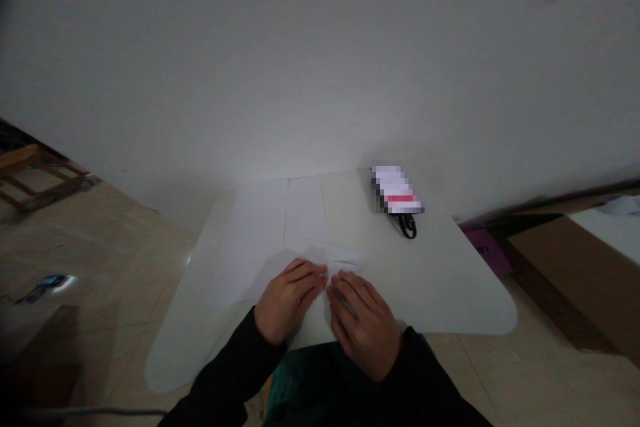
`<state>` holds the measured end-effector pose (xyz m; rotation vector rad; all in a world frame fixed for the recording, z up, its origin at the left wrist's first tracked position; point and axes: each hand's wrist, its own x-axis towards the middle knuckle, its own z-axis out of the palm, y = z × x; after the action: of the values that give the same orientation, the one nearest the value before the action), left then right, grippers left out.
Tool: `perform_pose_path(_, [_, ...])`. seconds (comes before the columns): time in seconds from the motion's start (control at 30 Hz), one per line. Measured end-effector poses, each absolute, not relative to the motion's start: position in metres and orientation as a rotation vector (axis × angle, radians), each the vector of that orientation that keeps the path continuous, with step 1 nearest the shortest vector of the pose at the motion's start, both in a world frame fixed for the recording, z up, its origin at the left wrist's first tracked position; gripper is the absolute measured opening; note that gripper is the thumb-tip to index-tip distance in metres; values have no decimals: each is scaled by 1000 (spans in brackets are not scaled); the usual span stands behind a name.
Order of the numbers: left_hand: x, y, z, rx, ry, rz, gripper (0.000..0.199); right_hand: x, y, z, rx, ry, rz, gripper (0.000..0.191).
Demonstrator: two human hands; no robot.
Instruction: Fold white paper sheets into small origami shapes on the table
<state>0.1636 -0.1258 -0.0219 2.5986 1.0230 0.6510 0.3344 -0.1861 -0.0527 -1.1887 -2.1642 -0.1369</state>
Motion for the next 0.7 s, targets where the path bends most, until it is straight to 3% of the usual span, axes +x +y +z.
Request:
perform_pose_path(0.53, [157, -121, -23, 2575, 960, 609, 18, 356, -185, -46, -1508, -1926, -246, 23])
perform_pose_path(0.7, [150, -114, -28, 2538, 801, 666, 36, 337, -187, -49, -1529, -1883, -264, 22])
